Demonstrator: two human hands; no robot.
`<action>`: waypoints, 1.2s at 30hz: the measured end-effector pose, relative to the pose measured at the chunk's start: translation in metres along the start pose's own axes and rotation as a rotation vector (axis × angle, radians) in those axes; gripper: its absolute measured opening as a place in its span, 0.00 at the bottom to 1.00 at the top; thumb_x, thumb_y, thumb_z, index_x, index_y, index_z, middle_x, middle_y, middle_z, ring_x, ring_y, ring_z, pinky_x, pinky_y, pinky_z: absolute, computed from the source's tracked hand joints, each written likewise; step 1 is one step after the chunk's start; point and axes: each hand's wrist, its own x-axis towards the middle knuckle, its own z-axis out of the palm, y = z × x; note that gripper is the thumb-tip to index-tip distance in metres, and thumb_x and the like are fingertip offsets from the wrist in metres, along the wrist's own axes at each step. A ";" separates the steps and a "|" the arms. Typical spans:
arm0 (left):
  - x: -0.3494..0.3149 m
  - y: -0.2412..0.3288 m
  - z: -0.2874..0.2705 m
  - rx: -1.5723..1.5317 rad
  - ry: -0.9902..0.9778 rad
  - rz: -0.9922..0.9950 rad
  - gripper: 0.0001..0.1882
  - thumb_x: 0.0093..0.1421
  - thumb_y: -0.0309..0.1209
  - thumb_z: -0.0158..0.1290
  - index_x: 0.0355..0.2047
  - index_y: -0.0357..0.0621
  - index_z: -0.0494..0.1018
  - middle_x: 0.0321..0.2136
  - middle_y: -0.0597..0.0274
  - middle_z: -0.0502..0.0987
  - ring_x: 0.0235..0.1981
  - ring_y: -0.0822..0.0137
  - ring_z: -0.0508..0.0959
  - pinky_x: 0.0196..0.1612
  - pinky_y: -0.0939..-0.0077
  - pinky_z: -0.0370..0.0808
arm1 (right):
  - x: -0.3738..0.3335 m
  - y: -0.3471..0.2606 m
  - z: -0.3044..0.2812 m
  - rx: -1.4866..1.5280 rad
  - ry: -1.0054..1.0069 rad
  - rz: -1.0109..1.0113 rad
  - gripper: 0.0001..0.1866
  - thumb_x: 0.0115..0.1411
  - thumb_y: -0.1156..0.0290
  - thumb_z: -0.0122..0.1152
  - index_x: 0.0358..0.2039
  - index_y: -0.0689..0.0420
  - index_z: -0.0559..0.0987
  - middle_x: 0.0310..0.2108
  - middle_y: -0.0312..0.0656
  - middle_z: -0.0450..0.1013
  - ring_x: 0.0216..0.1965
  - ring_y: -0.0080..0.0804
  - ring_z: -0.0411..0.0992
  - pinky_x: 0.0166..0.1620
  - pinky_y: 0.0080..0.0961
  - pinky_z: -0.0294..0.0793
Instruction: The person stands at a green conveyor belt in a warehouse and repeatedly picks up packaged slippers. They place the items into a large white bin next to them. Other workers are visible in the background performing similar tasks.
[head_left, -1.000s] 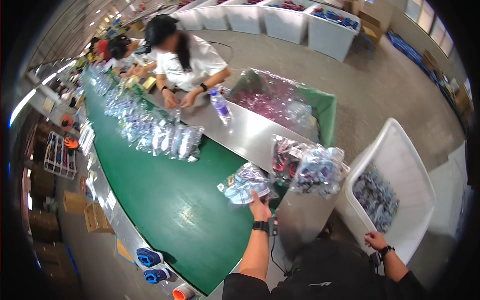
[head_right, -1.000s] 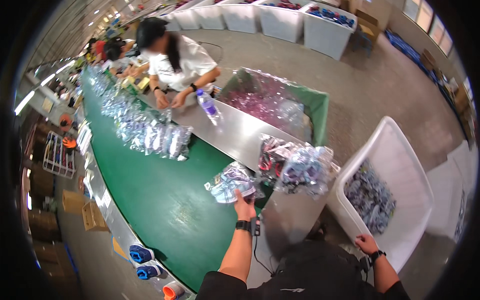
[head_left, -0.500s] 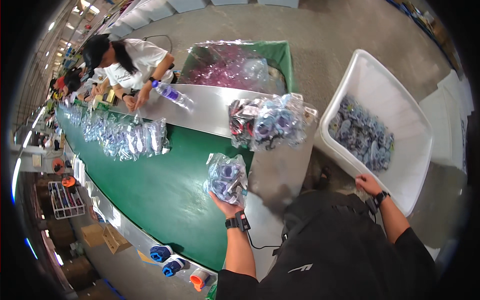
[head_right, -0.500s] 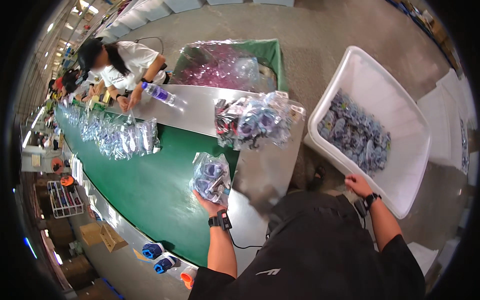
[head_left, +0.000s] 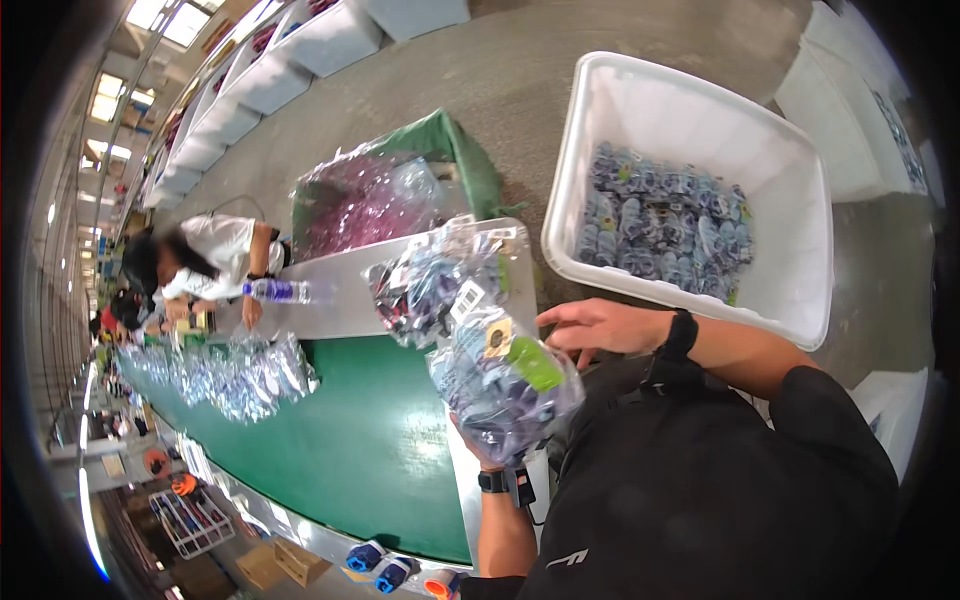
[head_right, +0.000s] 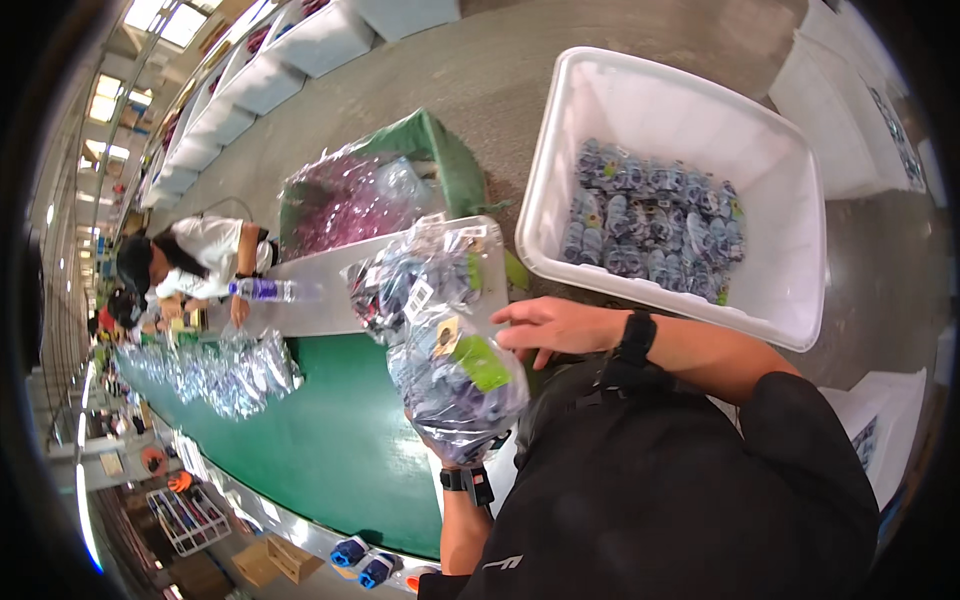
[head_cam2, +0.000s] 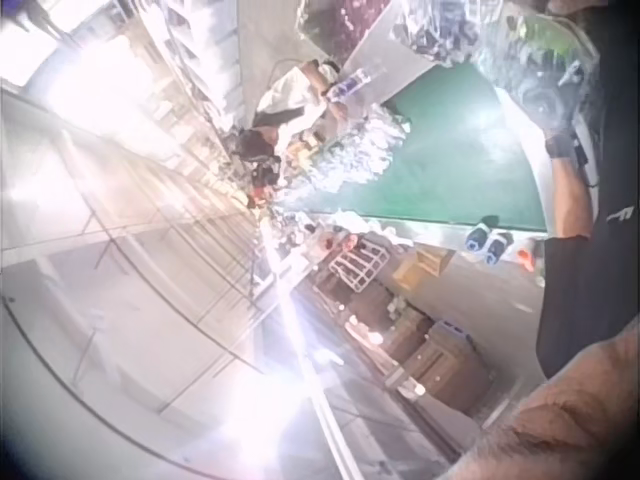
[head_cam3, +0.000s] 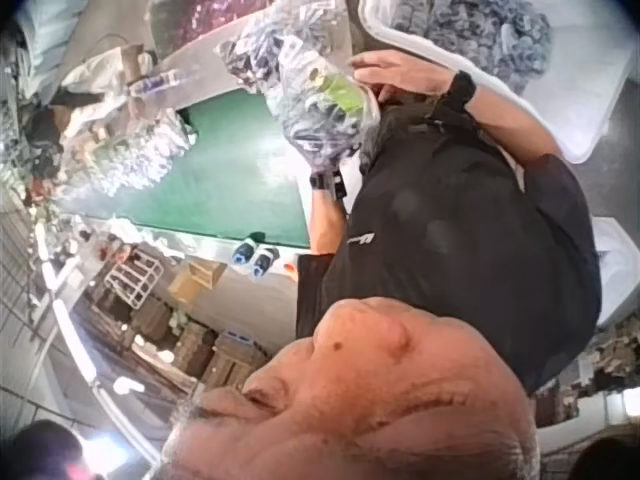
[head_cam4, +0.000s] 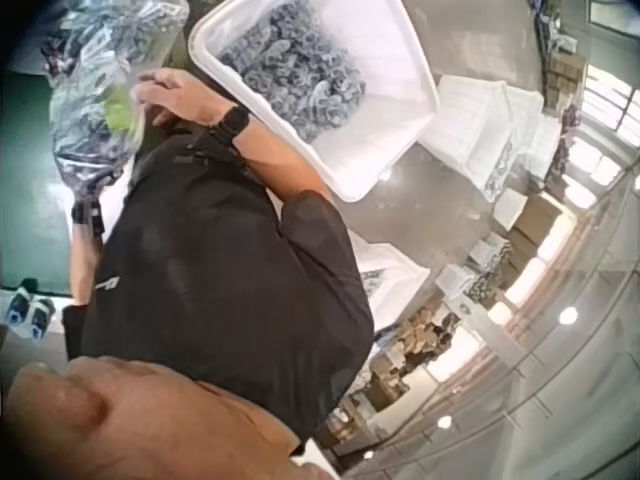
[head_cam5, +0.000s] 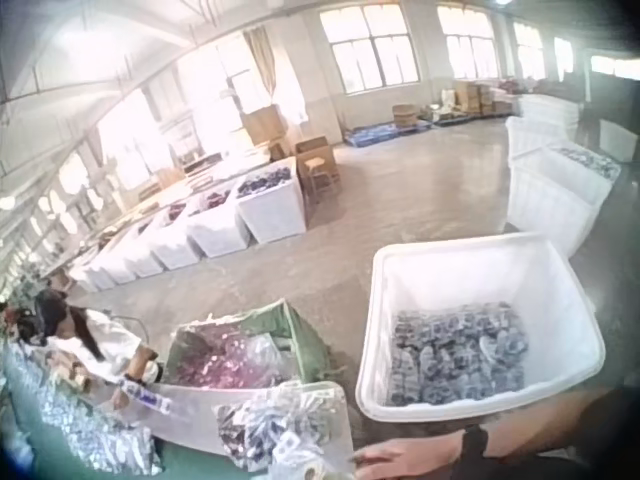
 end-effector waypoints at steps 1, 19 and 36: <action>0.001 -0.007 0.002 0.118 -0.011 0.030 0.39 0.63 0.61 0.39 0.64 0.45 0.57 0.59 0.52 0.65 0.56 0.49 0.68 0.58 0.46 0.66 | -0.005 -0.008 0.001 -0.206 -0.012 -0.114 0.32 0.65 0.57 0.54 0.62 0.65 0.62 0.49 0.41 0.71 0.47 0.25 0.70 0.48 0.24 0.71; 0.090 -0.126 0.160 0.388 0.084 -0.279 0.29 0.69 0.49 0.36 0.62 0.43 0.59 0.56 0.54 0.69 0.54 0.54 0.72 0.58 0.56 0.69 | -0.095 0.059 -0.151 0.447 0.222 -0.037 0.13 0.62 0.65 0.50 0.33 0.61 0.79 0.33 0.34 0.75 0.30 0.19 0.70 0.35 0.20 0.68; 0.129 -0.204 0.118 0.677 0.230 -0.571 0.32 0.69 0.54 0.32 0.62 0.42 0.59 0.55 0.55 0.69 0.53 0.59 0.71 0.59 0.55 0.64 | -0.104 0.139 -0.234 0.618 0.410 0.264 0.17 0.56 0.57 0.60 0.37 0.58 0.78 0.28 0.42 0.76 0.23 0.36 0.77 0.25 0.36 0.78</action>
